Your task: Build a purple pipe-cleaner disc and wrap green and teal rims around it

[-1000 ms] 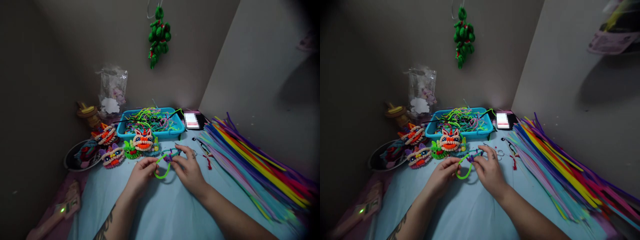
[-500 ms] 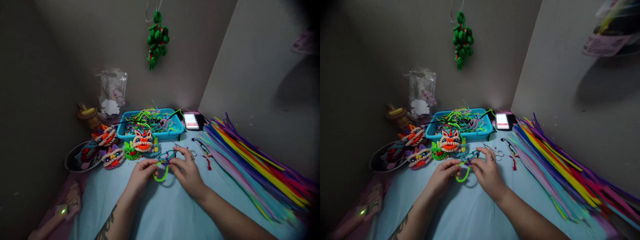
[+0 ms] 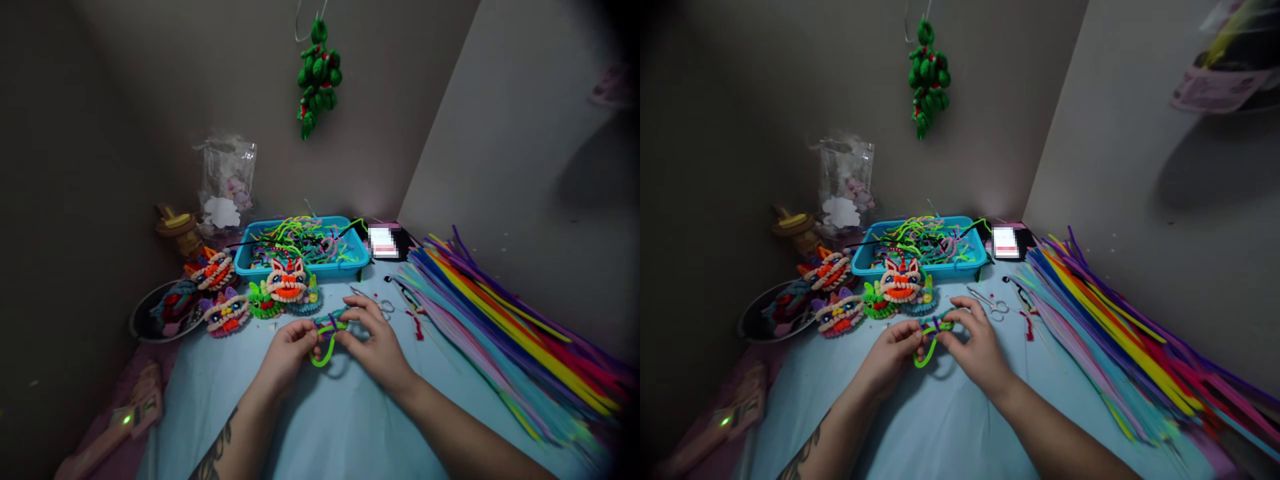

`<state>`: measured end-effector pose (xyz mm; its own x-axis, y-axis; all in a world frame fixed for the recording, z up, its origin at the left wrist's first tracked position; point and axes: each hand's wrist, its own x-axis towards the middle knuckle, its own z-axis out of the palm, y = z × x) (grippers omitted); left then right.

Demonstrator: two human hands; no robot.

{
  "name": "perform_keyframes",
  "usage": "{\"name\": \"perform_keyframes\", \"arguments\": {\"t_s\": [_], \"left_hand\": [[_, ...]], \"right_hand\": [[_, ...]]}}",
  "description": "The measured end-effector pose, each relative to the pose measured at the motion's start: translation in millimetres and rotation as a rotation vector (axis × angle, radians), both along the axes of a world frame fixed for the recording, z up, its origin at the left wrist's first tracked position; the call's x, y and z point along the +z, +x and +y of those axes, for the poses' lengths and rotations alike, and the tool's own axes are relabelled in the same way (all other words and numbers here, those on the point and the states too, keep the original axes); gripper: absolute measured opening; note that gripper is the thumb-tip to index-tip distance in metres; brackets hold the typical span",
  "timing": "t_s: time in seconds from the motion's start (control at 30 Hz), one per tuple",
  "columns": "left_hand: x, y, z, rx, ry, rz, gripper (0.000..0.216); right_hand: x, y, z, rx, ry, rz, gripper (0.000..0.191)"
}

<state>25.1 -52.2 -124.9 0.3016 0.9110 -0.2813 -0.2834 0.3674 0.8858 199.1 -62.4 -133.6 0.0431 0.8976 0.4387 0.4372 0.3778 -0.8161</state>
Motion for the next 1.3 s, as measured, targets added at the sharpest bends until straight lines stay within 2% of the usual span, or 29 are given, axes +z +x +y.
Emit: {"name": "perform_keyframes", "arguments": {"t_s": [0.1, 0.27, 0.43, 0.5, 0.6, 0.63, 0.7, 0.77, 0.83, 1.0, 1.2, 1.3], "left_hand": [[3.3, 0.5, -1.2, -0.033, 0.004, 0.000, 0.026], [3.0, 1.0, -1.5, -0.082, 0.030, 0.013, 0.027], [-2.4, 0.5, 2.0, -0.139, 0.182, 0.220, 0.033], [-3.2, 0.3, 2.7, -0.034, 0.296, 0.433, 0.032], [-1.3, 0.2, 1.0, 0.284, 0.534, 0.728, 0.020], [0.2, 0.5, -0.2, 0.337, 0.605, 0.762, 0.020], [3.6, 1.7, -3.3, 0.285, 0.681, 0.737, 0.022], [6.5, 3.7, -6.4, 0.134, 0.663, 0.674, 0.014], [7.1, 5.5, -8.2, 0.044, 0.584, 0.621, 0.014], [1.7, 5.3, -5.5, 0.049, 0.364, 0.430, 0.027], [3.8, 4.3, -4.0, 0.006, 0.219, 0.225, 0.038], [7.7, 4.2, -4.6, -0.007, 0.154, 0.154, 0.043]], "right_hand": [[0.1, 0.4, 0.7, 0.048, -0.052, 0.045, 0.002], [-0.2, 1.8, 1.1, 0.068, -0.092, 0.093, 0.008], [-3.1, 2.1, 5.0, 0.091, -0.135, 0.106, 0.010], [-3.6, 1.8, 6.5, 0.109, -0.155, 0.104, 0.011], [-2.2, 0.5, 5.9, 0.130, -0.167, 0.083, 0.012], [-1.3, -0.3, 4.7, 0.148, -0.163, 0.068, 0.012], [0.6, -2.6, 1.5, 0.202, -0.135, 0.031, 0.011], [2.1, -5.2, -1.8, 0.260, -0.102, 0.003, 0.012], [3.0, -7.0, -3.7, 0.277, -0.086, 0.000, 0.014], [0.5, -2.2, 2.4, 0.134, -0.158, 0.189, 0.012], [-10.5, 16.6, 21.7, -0.094, -0.178, 0.442, 0.014], [-13.3, 28.5, 30.8, -0.207, -0.236, 0.614, 0.018]]}}
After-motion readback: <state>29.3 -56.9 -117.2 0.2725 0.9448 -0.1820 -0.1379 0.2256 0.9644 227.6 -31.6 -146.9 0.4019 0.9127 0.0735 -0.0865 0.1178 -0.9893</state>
